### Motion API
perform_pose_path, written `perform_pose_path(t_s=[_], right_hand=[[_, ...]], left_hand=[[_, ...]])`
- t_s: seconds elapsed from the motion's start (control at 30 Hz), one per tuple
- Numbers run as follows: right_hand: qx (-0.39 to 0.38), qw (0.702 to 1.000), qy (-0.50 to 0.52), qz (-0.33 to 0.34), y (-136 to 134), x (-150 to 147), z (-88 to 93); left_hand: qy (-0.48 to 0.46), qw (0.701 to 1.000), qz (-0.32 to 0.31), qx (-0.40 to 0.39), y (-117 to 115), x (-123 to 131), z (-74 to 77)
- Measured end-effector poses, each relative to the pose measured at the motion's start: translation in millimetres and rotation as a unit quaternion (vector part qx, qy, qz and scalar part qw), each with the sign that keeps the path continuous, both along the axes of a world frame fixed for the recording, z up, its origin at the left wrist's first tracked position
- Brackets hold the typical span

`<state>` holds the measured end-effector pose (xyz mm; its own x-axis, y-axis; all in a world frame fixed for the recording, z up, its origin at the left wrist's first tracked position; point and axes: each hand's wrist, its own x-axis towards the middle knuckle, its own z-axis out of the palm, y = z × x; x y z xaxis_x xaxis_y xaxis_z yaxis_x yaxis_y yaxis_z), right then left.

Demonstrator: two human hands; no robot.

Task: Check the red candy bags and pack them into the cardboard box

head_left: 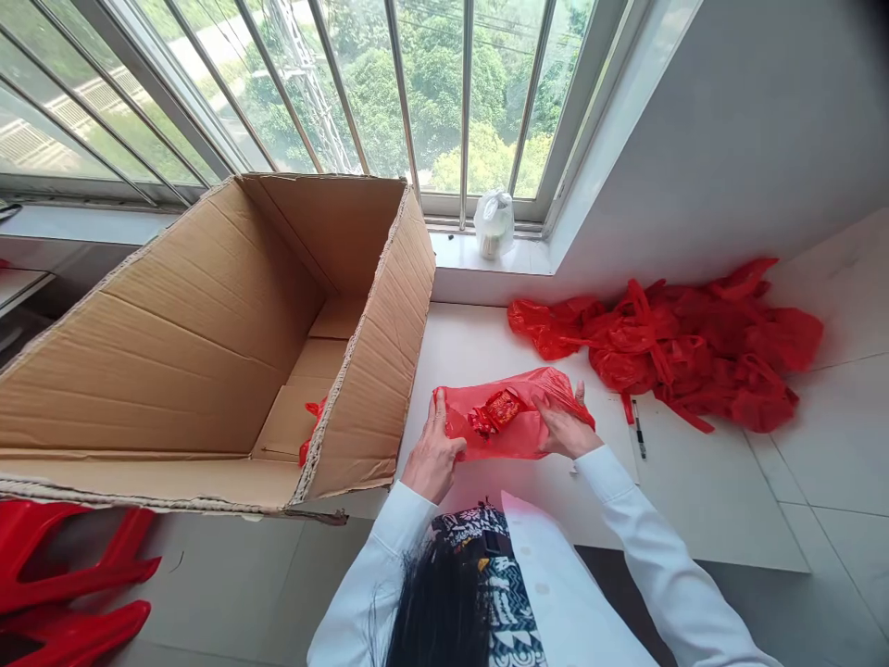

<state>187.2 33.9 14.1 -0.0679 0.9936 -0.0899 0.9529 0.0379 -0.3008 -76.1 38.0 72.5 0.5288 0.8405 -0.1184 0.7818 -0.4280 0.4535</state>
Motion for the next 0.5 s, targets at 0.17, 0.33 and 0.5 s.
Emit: perform_pose_path(t_s=[0.17,0.33,0.5], right_hand=[[-0.072,0.996,-0.053,-0.015,11.7,-8.1,-1.3],[-0.156,0.987,-0.045,-0.021,23.1,-39.0,3.3],[-0.172,0.982,-0.069,0.022,30.5,-78.3,-8.5]], left_hand=[[0.031,0.999,-0.019,0.004,12.9,7.4,-11.3],[0.063,0.997,-0.027,-0.037,15.3,17.7,-32.7],[0.08,0.996,-0.024,-0.036,12.2,21.8,-29.2]])
